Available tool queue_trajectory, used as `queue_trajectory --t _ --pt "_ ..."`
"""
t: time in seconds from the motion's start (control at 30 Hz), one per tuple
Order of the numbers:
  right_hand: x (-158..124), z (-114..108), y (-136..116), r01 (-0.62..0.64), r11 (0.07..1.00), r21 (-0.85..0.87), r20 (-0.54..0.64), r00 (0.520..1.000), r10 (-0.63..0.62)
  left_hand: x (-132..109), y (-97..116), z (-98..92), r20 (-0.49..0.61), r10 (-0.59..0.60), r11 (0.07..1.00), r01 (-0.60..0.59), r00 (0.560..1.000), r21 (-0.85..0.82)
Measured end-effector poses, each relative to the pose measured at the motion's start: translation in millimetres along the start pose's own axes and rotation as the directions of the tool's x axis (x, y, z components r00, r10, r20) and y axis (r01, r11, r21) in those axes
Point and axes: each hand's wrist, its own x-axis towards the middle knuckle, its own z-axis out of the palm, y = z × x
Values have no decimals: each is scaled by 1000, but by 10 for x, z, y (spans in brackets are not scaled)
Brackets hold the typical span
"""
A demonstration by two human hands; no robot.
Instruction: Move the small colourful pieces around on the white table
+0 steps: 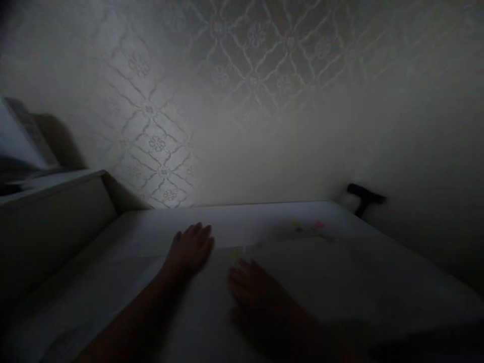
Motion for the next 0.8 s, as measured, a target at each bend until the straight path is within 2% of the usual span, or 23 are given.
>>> queue_trajectory --t 0.13,0.27,0.33,0.43,0.57,0.7,0.8 --pt "-283 33 156 -45 997 -59 -38 998 43 3 8 0 8 -7 1000 7 1000 -12" --pt "-507 21 581 -222 964 -148 -99 973 209 -5 13 -23 22 -11 1000 11 1000 -11" --pt "-539 -13 859 -288 938 -193 -131 955 267 -10 11 -34 27 -11 1000 11 1000 -10" --pt "-499 -70 1256 -316 914 -255 -190 943 273 -11 5 -35 29 -8 1000 8 1000 -8" --pt "-412 -99 1620 -343 883 -321 -192 936 294 -2 -2 -17 27 -9 1000 9 1000 11" --pt "-354 -83 1697 -375 851 -368 -222 924 311 1 -8 -11 30 -9 1000 8 1000 12" --pt "-262 -75 1483 -357 858 -369 -236 929 285 2 -8 -16 27 -3 1000 3 1000 7"
